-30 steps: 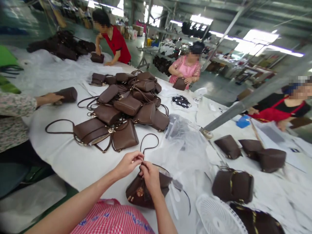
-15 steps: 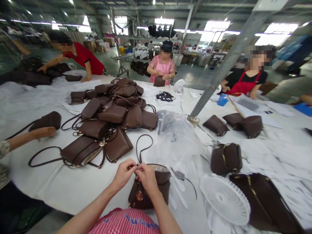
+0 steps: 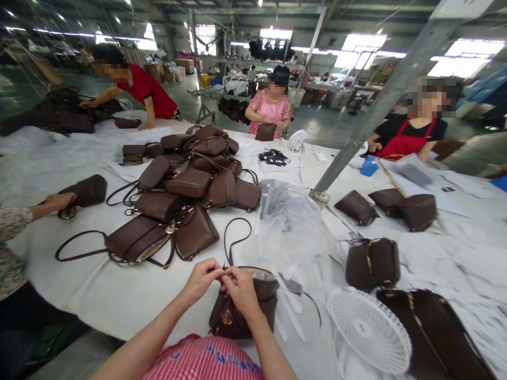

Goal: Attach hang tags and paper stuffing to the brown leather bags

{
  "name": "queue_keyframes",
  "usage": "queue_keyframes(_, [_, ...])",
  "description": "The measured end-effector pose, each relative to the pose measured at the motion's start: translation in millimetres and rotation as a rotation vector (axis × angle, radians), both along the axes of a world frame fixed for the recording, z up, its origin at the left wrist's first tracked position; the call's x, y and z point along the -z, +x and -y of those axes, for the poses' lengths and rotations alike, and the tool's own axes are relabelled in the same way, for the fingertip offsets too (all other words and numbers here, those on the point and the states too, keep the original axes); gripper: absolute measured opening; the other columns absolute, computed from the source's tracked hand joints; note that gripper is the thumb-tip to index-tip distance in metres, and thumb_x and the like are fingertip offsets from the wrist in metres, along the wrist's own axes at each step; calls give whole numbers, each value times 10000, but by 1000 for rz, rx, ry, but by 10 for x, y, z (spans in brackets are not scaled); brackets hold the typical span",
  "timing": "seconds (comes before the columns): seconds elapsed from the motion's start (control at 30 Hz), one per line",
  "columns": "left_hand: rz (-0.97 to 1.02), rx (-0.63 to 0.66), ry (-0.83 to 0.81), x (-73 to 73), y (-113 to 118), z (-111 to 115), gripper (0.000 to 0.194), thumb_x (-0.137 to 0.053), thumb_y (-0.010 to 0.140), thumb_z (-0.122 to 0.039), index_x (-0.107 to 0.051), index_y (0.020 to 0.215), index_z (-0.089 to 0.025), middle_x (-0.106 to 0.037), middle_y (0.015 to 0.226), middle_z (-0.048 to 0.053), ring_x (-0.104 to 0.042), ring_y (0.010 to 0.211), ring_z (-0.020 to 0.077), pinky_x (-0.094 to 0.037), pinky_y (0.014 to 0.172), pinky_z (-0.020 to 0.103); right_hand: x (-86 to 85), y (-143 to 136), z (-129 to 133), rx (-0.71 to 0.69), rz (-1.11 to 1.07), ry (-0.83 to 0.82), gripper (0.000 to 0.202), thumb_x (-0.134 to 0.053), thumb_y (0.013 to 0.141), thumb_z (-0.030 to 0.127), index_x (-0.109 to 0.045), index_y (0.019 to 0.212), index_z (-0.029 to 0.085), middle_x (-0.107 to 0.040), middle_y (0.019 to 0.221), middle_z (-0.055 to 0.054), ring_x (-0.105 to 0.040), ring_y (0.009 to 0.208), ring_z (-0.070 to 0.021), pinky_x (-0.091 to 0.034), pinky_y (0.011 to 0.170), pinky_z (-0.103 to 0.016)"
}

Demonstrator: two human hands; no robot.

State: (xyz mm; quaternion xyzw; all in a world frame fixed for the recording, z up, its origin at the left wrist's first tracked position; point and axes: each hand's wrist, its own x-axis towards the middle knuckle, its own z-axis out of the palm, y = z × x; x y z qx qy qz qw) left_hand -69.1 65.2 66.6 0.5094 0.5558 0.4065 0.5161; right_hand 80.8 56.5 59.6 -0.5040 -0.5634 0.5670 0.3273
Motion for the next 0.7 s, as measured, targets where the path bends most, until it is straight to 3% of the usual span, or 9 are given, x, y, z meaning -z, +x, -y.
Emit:
queue_keyframes(0.5, [77, 7, -95, 101, -17, -16, 166, -617, 675, -298, -601, 605, -148, -588, 569, -2, -552, 576, 136, -459, 586, 249, 96, 14, 8, -21, -1, 20, 241, -469, 873, 421, -524, 771, 210, -650, 687, -11, -665, 623, -176, -503, 538, -261])
queue_keyframes(0.7, [77, 41, -85, 78, -10, -1, 146, -613, 673, -265, -580, 583, -154, -573, 565, -10, -538, 571, 134, -445, 583, 245, 82, 3, 25, -1, -15, -39, 285, -458, 879, 492, -534, 897, 218, -643, 695, -6, -672, 614, -190, -517, 527, -274])
